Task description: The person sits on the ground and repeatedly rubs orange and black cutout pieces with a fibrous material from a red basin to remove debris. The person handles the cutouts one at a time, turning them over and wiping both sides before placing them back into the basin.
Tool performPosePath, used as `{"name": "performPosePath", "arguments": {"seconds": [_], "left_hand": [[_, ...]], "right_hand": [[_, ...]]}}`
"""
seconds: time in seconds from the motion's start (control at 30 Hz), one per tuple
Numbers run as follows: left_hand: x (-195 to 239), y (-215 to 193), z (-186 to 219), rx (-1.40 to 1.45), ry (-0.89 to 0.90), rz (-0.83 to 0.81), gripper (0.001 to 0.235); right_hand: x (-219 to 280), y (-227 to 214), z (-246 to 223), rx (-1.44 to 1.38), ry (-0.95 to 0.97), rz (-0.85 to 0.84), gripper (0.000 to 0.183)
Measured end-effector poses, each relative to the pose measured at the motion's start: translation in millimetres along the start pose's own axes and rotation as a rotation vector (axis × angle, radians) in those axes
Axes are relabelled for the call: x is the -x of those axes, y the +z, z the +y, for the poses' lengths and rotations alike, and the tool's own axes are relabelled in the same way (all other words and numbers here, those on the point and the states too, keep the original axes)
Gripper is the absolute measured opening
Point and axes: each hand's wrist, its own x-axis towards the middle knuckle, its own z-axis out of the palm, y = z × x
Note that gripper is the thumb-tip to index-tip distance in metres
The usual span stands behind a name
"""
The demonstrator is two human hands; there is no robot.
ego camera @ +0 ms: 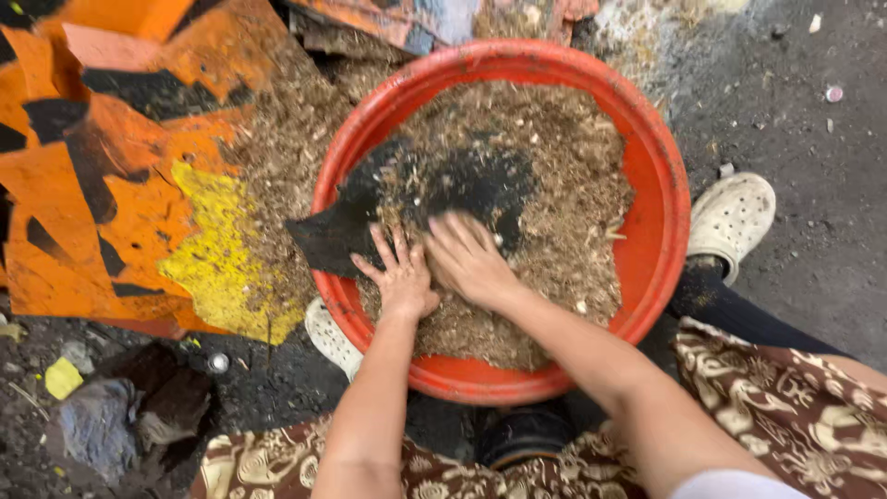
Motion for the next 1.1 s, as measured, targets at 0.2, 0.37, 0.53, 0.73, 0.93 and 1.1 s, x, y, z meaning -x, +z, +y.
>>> {"name": "performPosePath", "arguments": {"seconds": [0.2,0.37,0.53,0.73,0.93,1.1], "left_hand": [[1,26,-6,0.053,0.019,-0.064,0.111],[-6,5,-4,0.046,-0.002,-0.05,0.115],[10,2,-2,0.028,-0.011,0.005,0.118],[2,19,-4,0.051,-0.012,0.046,0.115],[80,40,20,0.187,-0.091,0.48,0.098],[74,69,31,0.905,-0.386,0.726,0.109]], "right_hand": [[1,0,111,0.2,0.308,-0.09,0.071],[-54,23,55,0.151,0.604,-0.173,0.084],[44,12,37,0.245,0.157,-0.384,0.079],[84,-28,153,0.171,0.427,-0.08,0.09],[131,-56,109,0.211,0.551,0.422,0.08],[159,-29,92,-0.482,1.395,0.156,0.095]]}}
